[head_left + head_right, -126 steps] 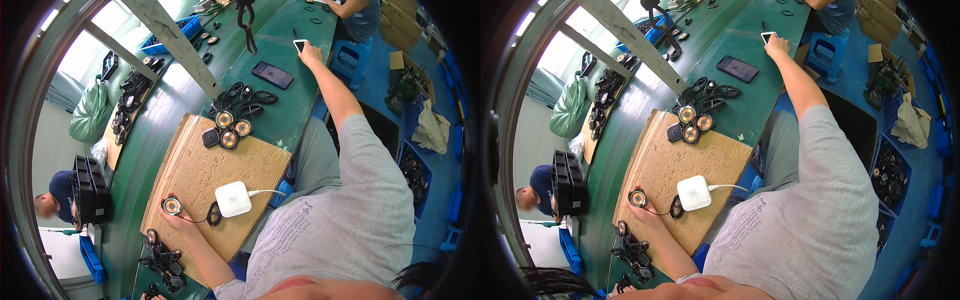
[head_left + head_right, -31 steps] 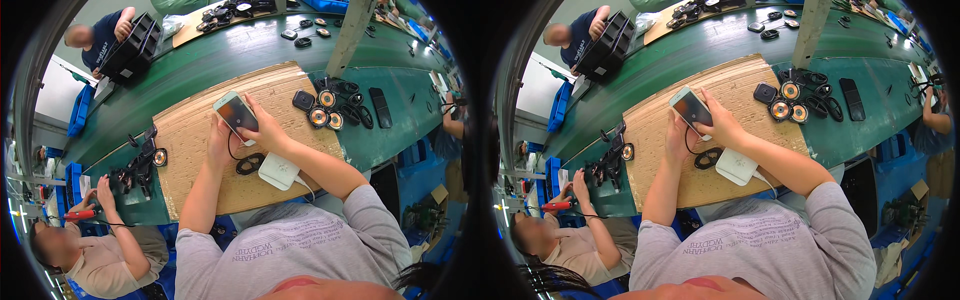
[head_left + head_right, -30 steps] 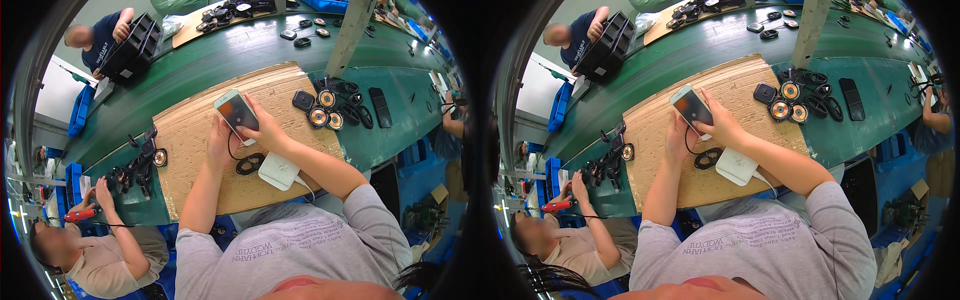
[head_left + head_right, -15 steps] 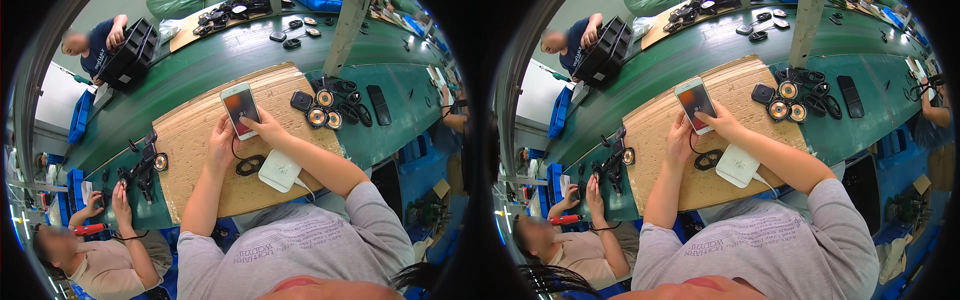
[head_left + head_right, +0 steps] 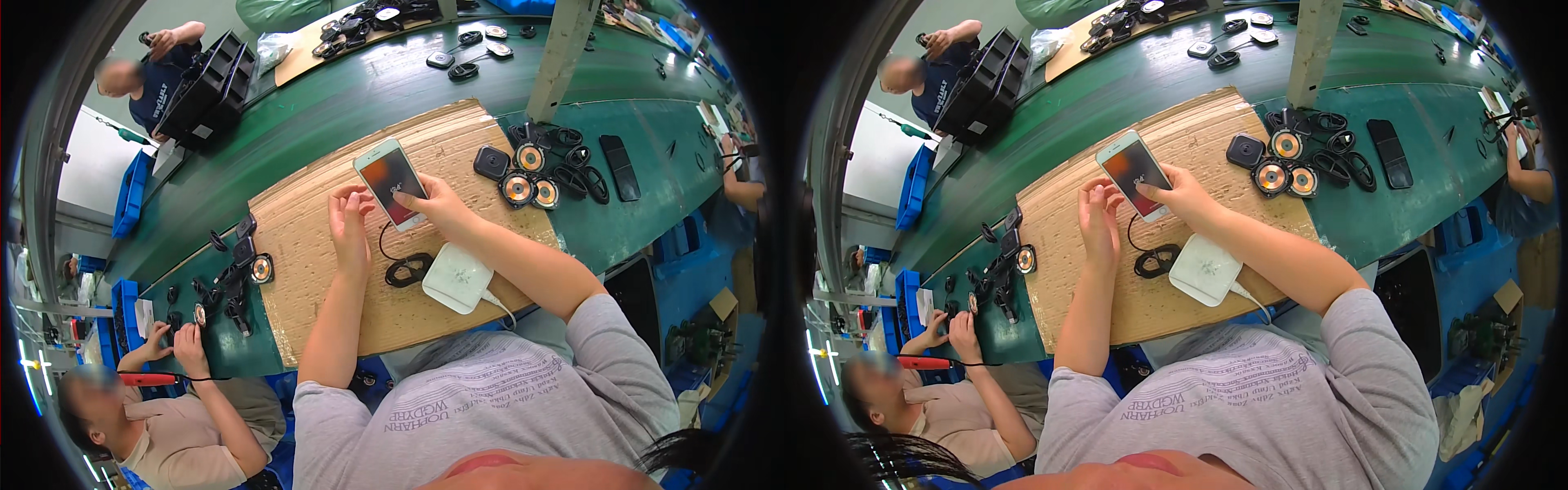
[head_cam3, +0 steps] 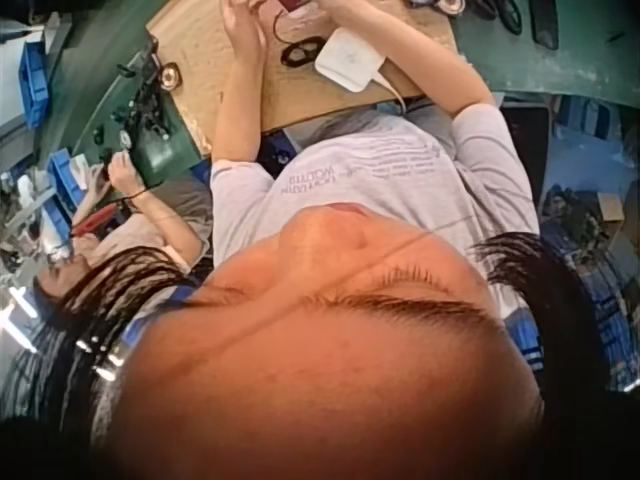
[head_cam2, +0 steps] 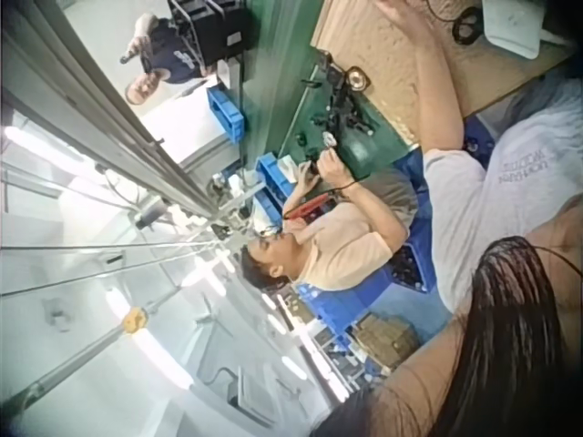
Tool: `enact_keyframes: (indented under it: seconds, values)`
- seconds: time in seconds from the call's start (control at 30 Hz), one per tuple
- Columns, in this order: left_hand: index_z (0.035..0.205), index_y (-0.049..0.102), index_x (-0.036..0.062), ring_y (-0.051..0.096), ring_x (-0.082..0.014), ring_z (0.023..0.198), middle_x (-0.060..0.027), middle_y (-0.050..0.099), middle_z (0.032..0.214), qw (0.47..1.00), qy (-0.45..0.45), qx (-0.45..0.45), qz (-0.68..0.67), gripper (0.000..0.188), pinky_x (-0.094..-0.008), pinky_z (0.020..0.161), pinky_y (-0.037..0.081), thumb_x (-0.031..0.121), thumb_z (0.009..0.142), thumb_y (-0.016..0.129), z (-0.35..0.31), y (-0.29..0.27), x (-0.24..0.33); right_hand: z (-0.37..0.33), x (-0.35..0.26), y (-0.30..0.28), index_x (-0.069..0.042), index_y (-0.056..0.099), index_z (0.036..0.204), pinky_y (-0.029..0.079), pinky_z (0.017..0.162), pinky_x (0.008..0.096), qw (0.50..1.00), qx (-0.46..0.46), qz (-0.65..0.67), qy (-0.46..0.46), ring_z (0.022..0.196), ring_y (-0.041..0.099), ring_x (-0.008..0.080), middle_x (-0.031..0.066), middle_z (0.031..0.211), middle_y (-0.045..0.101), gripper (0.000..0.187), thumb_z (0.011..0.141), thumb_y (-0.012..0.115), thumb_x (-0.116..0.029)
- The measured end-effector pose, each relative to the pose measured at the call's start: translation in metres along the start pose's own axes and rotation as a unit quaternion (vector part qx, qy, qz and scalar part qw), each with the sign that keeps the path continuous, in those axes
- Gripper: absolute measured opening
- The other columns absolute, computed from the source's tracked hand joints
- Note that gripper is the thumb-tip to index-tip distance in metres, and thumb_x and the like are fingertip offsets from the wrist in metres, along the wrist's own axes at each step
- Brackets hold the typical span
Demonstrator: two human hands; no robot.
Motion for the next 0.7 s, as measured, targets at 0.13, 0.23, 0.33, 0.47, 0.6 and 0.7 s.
enact_keyframes:
  seconds: [0.13, 0.23, 0.33, 0.47, 0.6, 0.7]
  values:
    - [0.117, 0.058, 0.0079, 0.057, -0.0134, 0.099, -0.0069, 0.062, 0.111, 1.0, 0.024, -0.006, 0.009, 0.024, -0.0267, 0.088, 0.044, 0.023, 0.1, 0.054, -0.002, 0.008, 0.006, -0.001, -0.001, -0.003, -0.005, 0.064, 0.113, 0.05, 0.074, 0.0224, 1.0, 0.012, -0.001, 0.008, 0.083, 0.062, 0.0104, 0.0057, 0.097, 0.068, 0.027, 0.09, 0.069, -0.018]
    - [0.121, 0.057, 0.0071, 0.057, -0.0141, 0.099, -0.0078, 0.062, 0.112, 0.996, 0.032, -0.039, 0.071, 0.025, -0.0283, 0.09, 0.045, 0.023, 0.101, 0.053, -0.005, 0.013, 0.004, -0.002, 0.001, 0.0, -0.006, 0.063, 0.114, 0.05, 0.078, 0.0234, 0.999, -0.003, -0.008, 0.036, 0.088, 0.063, 0.0113, 0.0064, 0.1, 0.068, 0.028, 0.09, 0.071, -0.019]
    - [0.124, 0.056, 0.0074, 0.057, -0.0145, 0.103, -0.0082, 0.062, 0.116, 0.992, 0.054, -0.044, 0.106, 0.027, -0.0288, 0.094, 0.043, 0.023, 0.102, 0.052, -0.006, 0.016, 0.008, -0.001, 0.003, -0.001, -0.006, 0.063, 0.113, 0.05, 0.079, 0.024, 0.999, -0.006, -0.024, 0.037, 0.087, 0.063, 0.0115, 0.0065, 0.099, 0.068, 0.028, 0.09, 0.071, -0.019]
    - [0.129, 0.053, 0.0078, 0.057, -0.0151, 0.105, -0.009, 0.061, 0.119, 0.985, 0.083, -0.049, 0.143, 0.03, -0.0292, 0.095, 0.043, 0.022, 0.103, 0.052, -0.009, 0.019, 0.014, 0.0, 0.004, -0.001, -0.005, 0.063, 0.114, 0.05, 0.079, 0.025, 0.998, -0.015, -0.063, 0.028, 0.087, 0.063, 0.0118, 0.0067, 0.099, 0.068, 0.028, 0.09, 0.07, -0.019]
    - [0.132, 0.05, 0.008, 0.06, -0.0161, 0.102, -0.0102, 0.062, 0.116, 0.982, 0.103, -0.051, 0.15, 0.033, -0.0288, 0.091, 0.048, 0.023, 0.103, 0.052, -0.012, 0.023, 0.02, 0.001, 0.0, 0.002, -0.003, 0.061, 0.115, 0.051, 0.079, 0.0259, 0.991, -0.032, -0.133, -0.002, 0.086, 0.063, 0.0124, 0.0072, 0.099, 0.068, 0.03, 0.09, 0.07, -0.017]
    - [0.135, 0.047, 0.0093, 0.061, -0.017, 0.101, -0.0116, 0.061, 0.118, 0.986, 0.061, -0.052, 0.144, 0.034, -0.0274, 0.088, 0.05, 0.023, 0.104, 0.051, -0.013, 0.025, 0.013, 0.0, -0.008, 0.003, -0.003, 0.059, 0.118, 0.051, 0.075, 0.0255, 0.987, -0.029, -0.14, -0.076, 0.084, 0.064, 0.0141, 0.0089, 0.1, 0.069, 0.035, 0.085, 0.07, -0.008]
Point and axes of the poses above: each hand's wrist, its own z-axis towards the middle knuckle, its own y-axis out of the palm, x = y × z, the point moved 9 cm from there along z, towards the middle knuckle
